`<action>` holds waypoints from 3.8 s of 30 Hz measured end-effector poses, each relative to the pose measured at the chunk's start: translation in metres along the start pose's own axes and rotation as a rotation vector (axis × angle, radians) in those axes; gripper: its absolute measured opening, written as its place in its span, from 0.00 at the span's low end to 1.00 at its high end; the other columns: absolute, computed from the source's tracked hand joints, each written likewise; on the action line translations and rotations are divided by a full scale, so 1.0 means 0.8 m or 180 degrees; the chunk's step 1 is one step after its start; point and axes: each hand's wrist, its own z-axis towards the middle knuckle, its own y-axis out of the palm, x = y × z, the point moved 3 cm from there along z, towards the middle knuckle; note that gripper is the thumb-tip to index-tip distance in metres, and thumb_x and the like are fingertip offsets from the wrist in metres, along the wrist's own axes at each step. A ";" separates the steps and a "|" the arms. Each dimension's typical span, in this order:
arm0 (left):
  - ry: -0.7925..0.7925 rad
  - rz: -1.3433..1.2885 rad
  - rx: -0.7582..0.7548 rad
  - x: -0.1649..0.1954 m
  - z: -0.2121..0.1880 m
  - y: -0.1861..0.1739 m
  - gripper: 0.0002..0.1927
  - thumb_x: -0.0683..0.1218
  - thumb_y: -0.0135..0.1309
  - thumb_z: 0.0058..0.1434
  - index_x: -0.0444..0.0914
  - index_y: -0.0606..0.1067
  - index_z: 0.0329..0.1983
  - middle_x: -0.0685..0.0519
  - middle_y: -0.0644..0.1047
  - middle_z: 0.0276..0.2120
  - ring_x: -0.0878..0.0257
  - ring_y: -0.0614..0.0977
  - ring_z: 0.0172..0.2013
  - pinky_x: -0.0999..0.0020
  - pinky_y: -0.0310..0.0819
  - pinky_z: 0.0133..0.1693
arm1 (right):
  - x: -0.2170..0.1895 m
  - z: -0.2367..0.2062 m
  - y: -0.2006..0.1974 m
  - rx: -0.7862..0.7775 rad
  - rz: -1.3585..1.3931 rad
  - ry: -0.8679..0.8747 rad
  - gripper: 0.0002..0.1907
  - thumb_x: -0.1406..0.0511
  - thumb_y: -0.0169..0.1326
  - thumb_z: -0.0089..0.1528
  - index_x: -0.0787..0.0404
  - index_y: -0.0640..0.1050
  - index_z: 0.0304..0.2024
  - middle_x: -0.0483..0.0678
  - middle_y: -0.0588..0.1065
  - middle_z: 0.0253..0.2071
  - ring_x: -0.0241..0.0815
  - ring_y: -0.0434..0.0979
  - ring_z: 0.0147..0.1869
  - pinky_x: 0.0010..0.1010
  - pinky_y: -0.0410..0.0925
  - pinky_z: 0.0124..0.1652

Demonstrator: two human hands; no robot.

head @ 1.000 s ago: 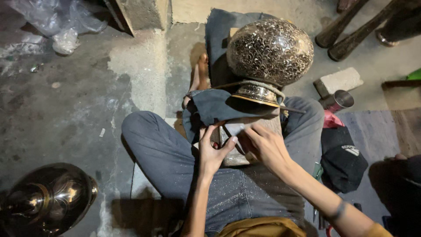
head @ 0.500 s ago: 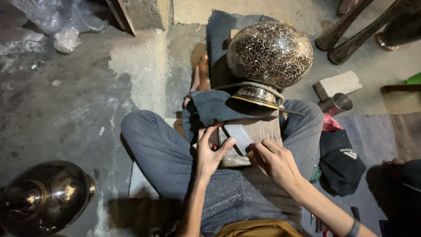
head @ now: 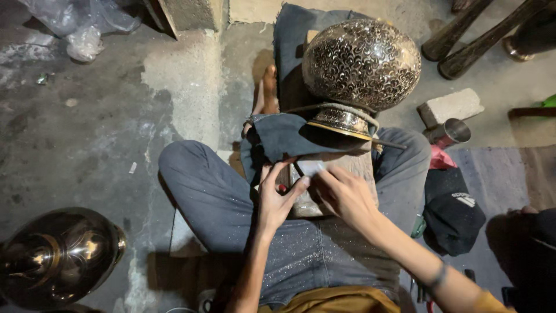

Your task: The person sits cross-legged on the floor and repeatedly rubs a small metal tool against a rectangular sharpening stone resting on a wooden block. The person holds the tool with both hands and moves it back and forth across the stone's surface to sharpen it.

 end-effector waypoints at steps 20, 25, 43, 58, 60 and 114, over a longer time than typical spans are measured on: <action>0.0250 -0.0007 0.0021 0.010 0.001 -0.002 0.25 0.54 0.65 0.60 0.39 0.76 0.57 0.44 0.76 0.52 0.51 0.79 0.55 0.60 0.72 0.55 | 0.002 -0.019 -0.002 -0.0171 -0.0151 0.0150 0.13 0.68 0.62 0.53 0.61 0.72 0.38 0.52 0.69 0.31 0.56 0.76 0.33 0.44 0.69 0.31; -0.0117 -0.0055 -0.0060 0.011 0.002 -0.003 0.26 0.55 0.64 0.57 0.39 0.77 0.56 0.46 0.76 0.50 0.54 0.79 0.52 0.62 0.75 0.48 | 0.004 -0.002 0.004 -0.0083 -0.0020 0.0044 0.16 0.69 0.62 0.53 0.63 0.72 0.40 0.54 0.69 0.34 0.58 0.75 0.35 0.44 0.69 0.32; 0.0003 0.0014 0.0038 0.014 0.002 0.002 0.26 0.54 0.66 0.58 0.39 0.77 0.56 0.46 0.75 0.52 0.54 0.78 0.53 0.64 0.74 0.48 | 0.010 -0.010 -0.011 -0.0154 -0.0280 0.0348 0.15 0.64 0.65 0.57 0.56 0.74 0.42 0.49 0.71 0.34 0.54 0.77 0.38 0.43 0.70 0.37; -0.0268 -0.0104 -0.0022 0.001 0.005 0.007 0.28 0.55 0.66 0.56 0.39 0.76 0.55 0.47 0.74 0.49 0.56 0.78 0.50 0.63 0.75 0.47 | 0.019 0.002 -0.002 -0.0132 -0.0125 0.0194 0.22 0.68 0.62 0.48 0.66 0.73 0.45 0.56 0.72 0.36 0.61 0.76 0.35 0.46 0.69 0.31; -0.0371 -0.0103 -0.0054 0.000 0.004 0.007 0.28 0.56 0.66 0.54 0.39 0.76 0.55 0.47 0.74 0.48 0.56 0.78 0.50 0.62 0.75 0.45 | 0.020 0.002 0.000 -0.0151 -0.0171 0.0178 0.20 0.68 0.62 0.49 0.64 0.73 0.43 0.55 0.71 0.35 0.60 0.76 0.36 0.45 0.70 0.32; 0.0112 0.0048 0.0205 -0.004 0.003 0.017 0.27 0.50 0.67 0.54 0.38 0.75 0.55 0.46 0.73 0.49 0.53 0.77 0.52 0.59 0.72 0.50 | 0.016 -0.001 -0.010 0.0032 0.0062 0.0026 0.23 0.68 0.61 0.48 0.66 0.72 0.45 0.56 0.72 0.37 0.60 0.76 0.36 0.44 0.71 0.34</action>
